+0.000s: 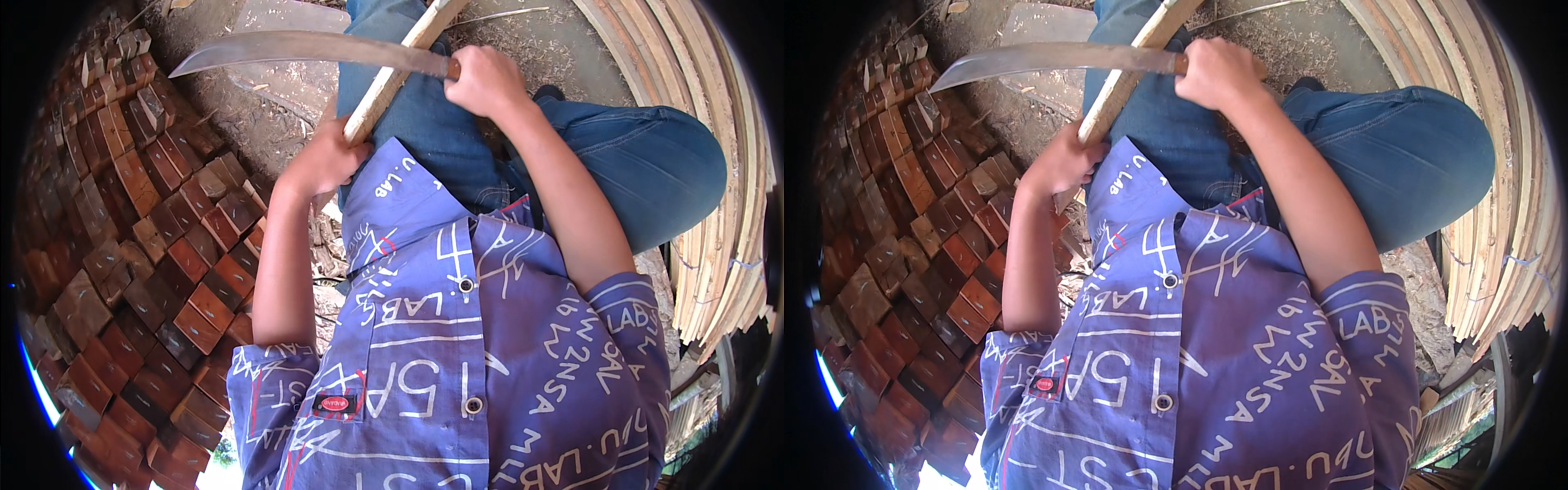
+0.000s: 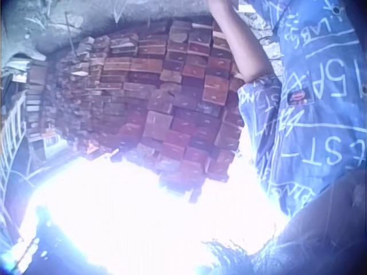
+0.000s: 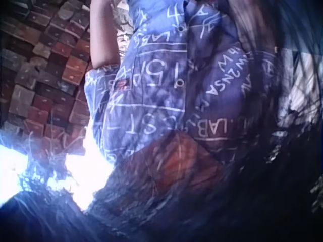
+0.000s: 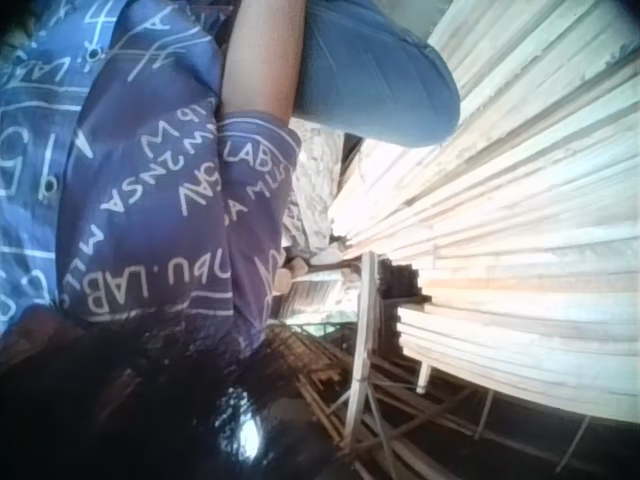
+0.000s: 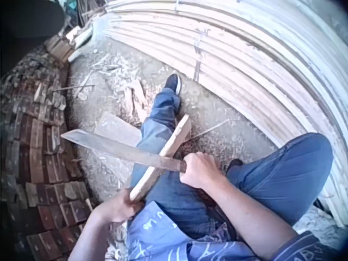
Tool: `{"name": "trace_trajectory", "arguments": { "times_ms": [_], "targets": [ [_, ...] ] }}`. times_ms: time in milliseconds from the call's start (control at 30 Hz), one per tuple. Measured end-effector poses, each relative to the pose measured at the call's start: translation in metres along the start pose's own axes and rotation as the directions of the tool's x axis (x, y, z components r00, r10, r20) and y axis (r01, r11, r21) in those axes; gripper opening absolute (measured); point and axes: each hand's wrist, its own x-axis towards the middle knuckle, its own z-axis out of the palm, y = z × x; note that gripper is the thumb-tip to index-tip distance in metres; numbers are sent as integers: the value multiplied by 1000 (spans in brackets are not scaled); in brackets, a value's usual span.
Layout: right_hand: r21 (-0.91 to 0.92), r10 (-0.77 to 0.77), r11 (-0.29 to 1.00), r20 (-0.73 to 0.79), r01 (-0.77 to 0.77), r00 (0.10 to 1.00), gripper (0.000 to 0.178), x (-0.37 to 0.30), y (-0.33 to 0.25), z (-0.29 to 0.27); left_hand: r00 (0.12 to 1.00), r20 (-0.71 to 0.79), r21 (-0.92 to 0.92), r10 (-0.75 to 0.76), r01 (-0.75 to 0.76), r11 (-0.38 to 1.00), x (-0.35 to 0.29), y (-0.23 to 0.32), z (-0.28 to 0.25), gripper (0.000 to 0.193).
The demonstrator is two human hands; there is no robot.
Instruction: The person sits cross-legged and uses a large knife to shave and shape a piece of wood held on their lap. They repeatedly scrape the blade along the wood to remove thin shavings and smooth the surface.
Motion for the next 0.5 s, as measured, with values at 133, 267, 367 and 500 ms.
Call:
{"name": "trace_trajectory", "arguments": {
  "times_ms": [133, 267, 367, 500],
  "targets": [
    [48, 248, 968, -45, -245, 968, 33, 17, 40, -4, 982, 114, -235, -153, 176, 956, -9, 2, -4, 35],
    [144, 184, 974, -71, -173, 980, 34, 14, 20, 1, 982, 115, -129, -153, 168, 977, 7, 11, -10, 31],
    [202, 76, 977, -71, -60, 995, 33, -3, -5, 20, 978, 126, -87, -168, 180, 980, 7, 15, -5, 35],
    [-26, -16, 1000, -50, 15, 999, 31, 3, 2, -1, 988, 63, -124, -143, 150, 981, -10, 12, -7, 34]
  ]
}}
